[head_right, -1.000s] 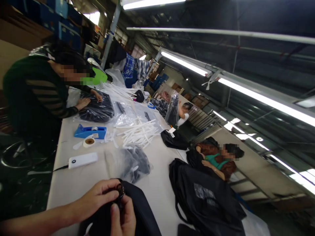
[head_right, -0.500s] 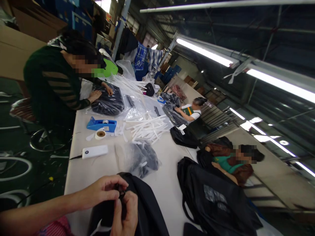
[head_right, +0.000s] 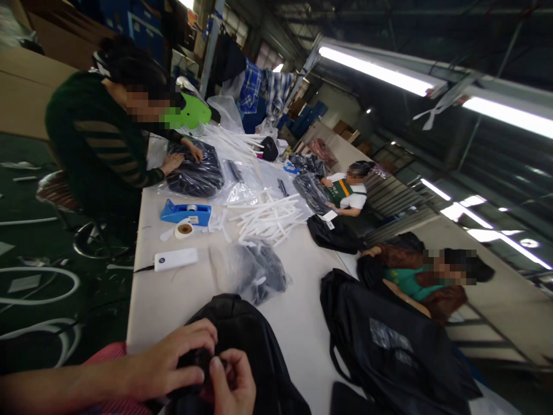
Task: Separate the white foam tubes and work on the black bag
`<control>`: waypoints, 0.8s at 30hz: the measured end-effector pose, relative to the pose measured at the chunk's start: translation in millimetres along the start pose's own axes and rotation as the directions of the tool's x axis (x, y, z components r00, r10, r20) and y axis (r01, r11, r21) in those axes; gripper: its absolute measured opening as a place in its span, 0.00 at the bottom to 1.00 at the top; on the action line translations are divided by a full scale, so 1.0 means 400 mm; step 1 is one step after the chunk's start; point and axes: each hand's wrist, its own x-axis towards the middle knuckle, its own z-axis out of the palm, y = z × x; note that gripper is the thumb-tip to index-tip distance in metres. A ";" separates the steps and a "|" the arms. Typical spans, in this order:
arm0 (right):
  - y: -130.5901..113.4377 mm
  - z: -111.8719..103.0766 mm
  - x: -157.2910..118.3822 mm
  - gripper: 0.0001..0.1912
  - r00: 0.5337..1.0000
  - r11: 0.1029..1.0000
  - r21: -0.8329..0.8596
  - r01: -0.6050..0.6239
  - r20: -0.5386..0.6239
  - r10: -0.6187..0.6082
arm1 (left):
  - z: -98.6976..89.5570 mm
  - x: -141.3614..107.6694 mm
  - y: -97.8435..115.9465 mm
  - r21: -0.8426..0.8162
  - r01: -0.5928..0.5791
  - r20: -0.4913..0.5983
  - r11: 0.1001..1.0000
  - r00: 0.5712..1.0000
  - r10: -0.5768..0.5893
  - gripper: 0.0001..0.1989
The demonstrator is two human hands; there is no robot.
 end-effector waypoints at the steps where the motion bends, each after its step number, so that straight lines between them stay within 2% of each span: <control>1: -0.009 -0.004 0.001 0.26 1.000 1.000 0.014 -0.011 -0.027 0.011 | -0.004 0.000 0.005 0.093 -0.053 0.006 0.994 0.999 0.053 0.09; 5: -0.018 -0.018 0.006 0.29 0.998 0.999 0.028 -0.045 -0.043 0.047 | -0.006 0.006 0.017 0.394 -0.214 0.022 0.894 0.974 0.224 0.09; 8: -0.013 -0.024 0.012 0.29 0.997 0.997 -0.016 -0.070 0.017 0.070 | 0.013 0.008 0.022 0.467 -0.267 0.025 0.843 0.957 0.290 0.12; 11: -0.021 -0.021 0.016 0.29 0.999 0.997 -0.074 -0.032 0.028 0.034 | 0.037 0.010 0.022 0.464 -0.191 0.057 0.865 0.981 0.186 0.12; 14: -0.035 -0.002 0.011 0.31 1.000 0.992 -0.128 -0.016 -0.003 0.016 | 0.053 0.018 0.017 0.431 -0.079 0.086 0.899 0.995 0.046 0.07; 16: -0.043 0.012 0.006 0.33 0.999 0.986 -0.164 -0.033 0.008 0.035 | 0.056 0.026 0.014 0.320 0.004 0.070 0.948 0.997 -0.029 0.05; 18: -0.052 0.014 0.009 0.32 0.997 0.979 -0.204 -0.031 0.057 0.044 | 0.054 0.033 0.014 0.028 0.122 0.129 0.992 0.984 -0.124 0.04; 19: -0.059 0.004 0.017 0.31 0.996 0.971 -0.239 -0.011 0.079 0.031 | 0.051 0.036 0.014 -0.133 0.194 0.182 0.972 0.969 -0.168 0.03; 20: -0.069 -0.014 0.032 0.30 0.996 0.956 -0.291 0.030 0.088 -0.005 | 0.047 0.038 0.015 -0.261 0.266 0.233 0.928 0.950 -0.206 0.03; 22: -0.090 -0.082 0.080 0.27 0.986 0.874 -0.457 0.166 0.054 -0.159 | 0.036 0.039 0.018 -0.385 0.364 0.280 0.848 0.922 -0.269 0.07; 24: -0.105 -0.179 0.141 0.29 0.943 0.695 -0.672 0.256 0.015 -0.332 | 0.019 0.037 0.020 -0.404 0.397 0.284 0.824 0.911 -0.299 0.10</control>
